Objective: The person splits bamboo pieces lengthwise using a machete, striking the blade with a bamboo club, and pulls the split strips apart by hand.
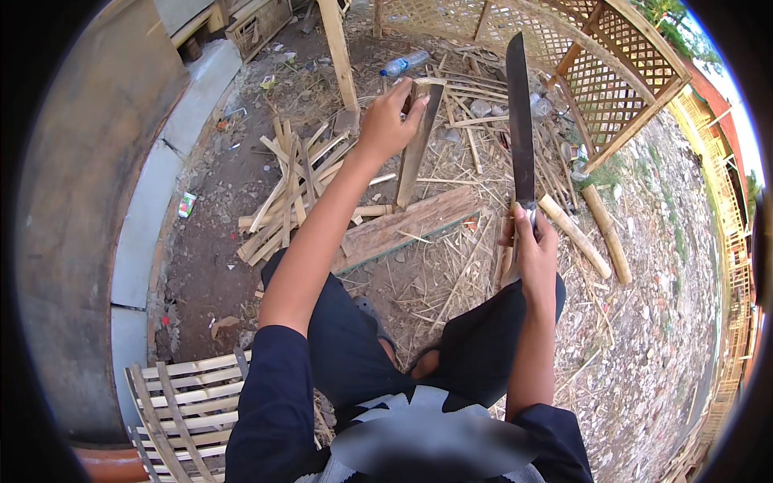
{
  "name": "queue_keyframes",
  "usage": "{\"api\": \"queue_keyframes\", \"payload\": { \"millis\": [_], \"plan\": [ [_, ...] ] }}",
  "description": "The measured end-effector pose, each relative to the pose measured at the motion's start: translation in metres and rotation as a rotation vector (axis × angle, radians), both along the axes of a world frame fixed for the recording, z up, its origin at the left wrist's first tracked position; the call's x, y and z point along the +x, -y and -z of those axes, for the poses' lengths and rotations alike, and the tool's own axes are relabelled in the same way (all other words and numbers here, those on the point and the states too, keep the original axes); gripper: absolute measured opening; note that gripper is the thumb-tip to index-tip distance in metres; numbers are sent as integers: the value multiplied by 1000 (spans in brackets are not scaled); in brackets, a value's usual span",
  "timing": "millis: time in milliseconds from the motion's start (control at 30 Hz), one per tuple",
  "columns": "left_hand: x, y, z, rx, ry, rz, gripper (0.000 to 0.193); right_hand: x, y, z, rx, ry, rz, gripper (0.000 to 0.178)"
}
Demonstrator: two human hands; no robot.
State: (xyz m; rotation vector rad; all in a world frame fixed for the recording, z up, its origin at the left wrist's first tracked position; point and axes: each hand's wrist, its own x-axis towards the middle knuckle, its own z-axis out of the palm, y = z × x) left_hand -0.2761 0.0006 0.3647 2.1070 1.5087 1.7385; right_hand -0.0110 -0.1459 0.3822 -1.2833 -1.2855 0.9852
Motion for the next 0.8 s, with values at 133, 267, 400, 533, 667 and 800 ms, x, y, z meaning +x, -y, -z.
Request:
{"api": "queue_keyframes", "payload": {
  "millis": [133,267,400,533,667,800],
  "plan": [
    [1,3,1,-56,32,18,54,-19,13,-41,-97,-48,-108,24],
    [15,6,-11,-122,47,1,53,-18,8,-62,-98,87,-223,28],
    [37,10,-21,-181,79,34,52,-22,-7,-79,-121,108,-245,29],
    [44,9,-21,-176,83,-2,52,-26,-15,-86,-42,138,-249,28],
    [45,1,-15,-88,30,9,53,-22,-13,-95,-59,199,-300,30],
    [55,12,-21,-53,12,-16,55,-19,-12,-103,-123,231,-359,31]
  ]
}}
